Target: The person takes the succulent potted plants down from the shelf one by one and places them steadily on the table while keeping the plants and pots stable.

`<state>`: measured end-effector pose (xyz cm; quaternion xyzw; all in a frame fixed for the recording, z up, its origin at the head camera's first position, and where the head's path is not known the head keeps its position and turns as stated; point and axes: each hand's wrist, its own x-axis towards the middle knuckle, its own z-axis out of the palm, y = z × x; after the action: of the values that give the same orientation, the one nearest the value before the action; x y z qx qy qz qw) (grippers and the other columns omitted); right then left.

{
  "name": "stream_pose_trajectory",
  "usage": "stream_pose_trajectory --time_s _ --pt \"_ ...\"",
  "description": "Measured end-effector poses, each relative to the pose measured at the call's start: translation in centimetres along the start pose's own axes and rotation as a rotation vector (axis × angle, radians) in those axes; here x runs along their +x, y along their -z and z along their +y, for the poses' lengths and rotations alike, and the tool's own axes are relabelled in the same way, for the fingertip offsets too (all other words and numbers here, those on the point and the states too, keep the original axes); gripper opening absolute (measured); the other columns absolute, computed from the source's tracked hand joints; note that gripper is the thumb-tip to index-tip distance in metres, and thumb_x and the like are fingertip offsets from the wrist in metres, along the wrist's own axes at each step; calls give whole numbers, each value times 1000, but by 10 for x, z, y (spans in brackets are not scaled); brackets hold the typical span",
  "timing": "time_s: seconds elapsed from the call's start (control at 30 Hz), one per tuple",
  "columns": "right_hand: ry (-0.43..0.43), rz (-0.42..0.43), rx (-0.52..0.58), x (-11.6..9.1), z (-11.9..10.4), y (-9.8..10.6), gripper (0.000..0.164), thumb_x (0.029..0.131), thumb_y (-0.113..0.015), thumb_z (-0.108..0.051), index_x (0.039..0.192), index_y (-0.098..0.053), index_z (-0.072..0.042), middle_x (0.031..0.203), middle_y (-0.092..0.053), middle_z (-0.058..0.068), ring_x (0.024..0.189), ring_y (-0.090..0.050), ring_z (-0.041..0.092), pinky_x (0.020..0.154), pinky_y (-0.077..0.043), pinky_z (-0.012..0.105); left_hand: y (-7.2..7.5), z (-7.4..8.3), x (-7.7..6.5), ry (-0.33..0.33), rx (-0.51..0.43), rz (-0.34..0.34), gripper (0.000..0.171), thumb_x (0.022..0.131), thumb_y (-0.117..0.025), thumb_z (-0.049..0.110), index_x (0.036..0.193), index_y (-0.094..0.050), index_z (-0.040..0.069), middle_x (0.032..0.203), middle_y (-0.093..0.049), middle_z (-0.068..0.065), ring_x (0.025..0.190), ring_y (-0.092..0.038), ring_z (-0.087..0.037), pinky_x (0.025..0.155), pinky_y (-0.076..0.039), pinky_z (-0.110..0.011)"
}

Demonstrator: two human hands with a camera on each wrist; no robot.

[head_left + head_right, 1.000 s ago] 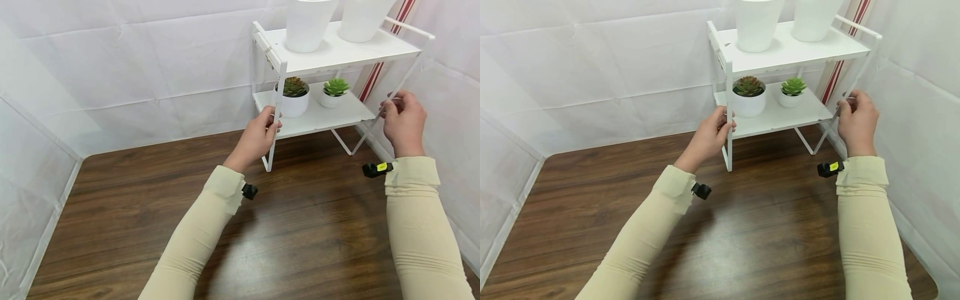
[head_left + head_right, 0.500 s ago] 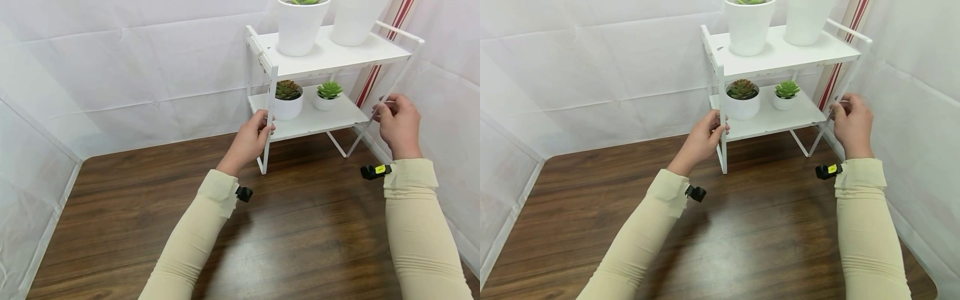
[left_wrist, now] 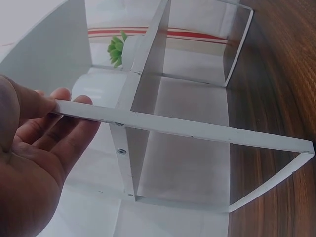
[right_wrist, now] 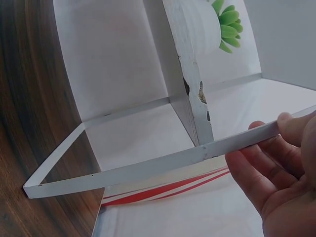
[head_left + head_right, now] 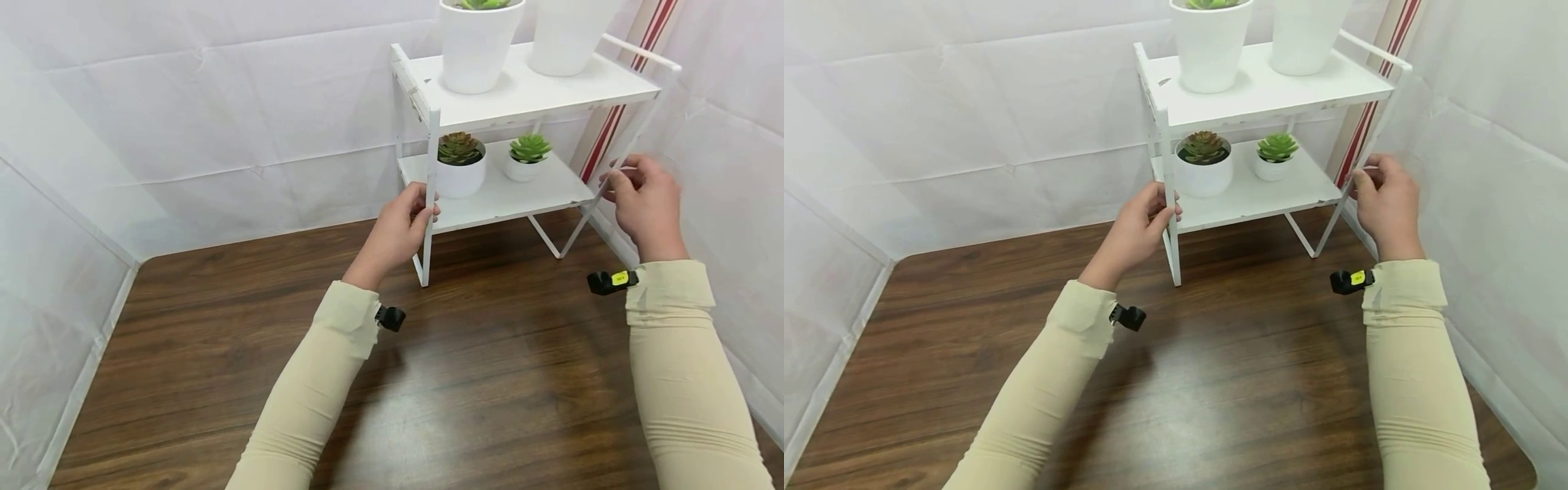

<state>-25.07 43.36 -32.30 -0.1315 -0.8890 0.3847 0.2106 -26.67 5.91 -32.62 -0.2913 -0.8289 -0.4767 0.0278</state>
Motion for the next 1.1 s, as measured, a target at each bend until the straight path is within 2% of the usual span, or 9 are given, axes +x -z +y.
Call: stream_pose_trajectory --time_s 0.1,0.33,0.57,0.73,0.93,1.1 --pt "17 -6 -9 0 1 1 33 102 -44 -28 128 -53 -9 116 -64 10 91 -61 0 89 -54 29 0 0 0 12 -5 -5 18 103 -47 13 120 -51 9 105 -67 -3 96 -63 -16 85 -52 -33" --pt "73 -1 61 -1 4 1 19 101 -49 -23 111 -56 -9 103 -67 3 79 -60 -9 77 -53 13 1 1 -1 50 -22 -13 17 103 -47 15 119 -51 10 105 -66 -3 95 -61 -16 85 -51 -34" --pt "63 -21 -16 -1 4 3 36 102 -44 -31 124 -53 -4 122 -63 24 88 -63 -1 81 -55 20 1 2 -1 77 -35 -18 18 103 -46 16 119 -51 10 106 -67 -1 96 -61 -16 86 -51 -34" --pt "80 -32 -8 0 5 4 36 102 -44 -31 123 -53 -4 123 -63 25 86 -61 -6 77 -55 16 1 2 -2 87 -41 -20 18 103 -46 16 119 -51 11 106 -66 -1 97 -61 -15 87 -51 -35" --pt "75 -42 -48 1 6 5 41 102 -43 -35 128 -51 -4 125 -63 23 93 -65 6 81 -56 22 1 2 -1 89 -42 -13 17 103 -46 15 118 -52 10 105 -67 -2 94 -61 -16 84 -51 -34" --pt "78 -52 -54 1 6 7 42 102 -43 -36 130 -50 -4 124 -63 22 91 -63 2 82 -56 24 0 2 -1 90 -43 -5 16 102 -46 16 116 -52 11 104 -67 -3 92 -60 -16 81 -50 -34"
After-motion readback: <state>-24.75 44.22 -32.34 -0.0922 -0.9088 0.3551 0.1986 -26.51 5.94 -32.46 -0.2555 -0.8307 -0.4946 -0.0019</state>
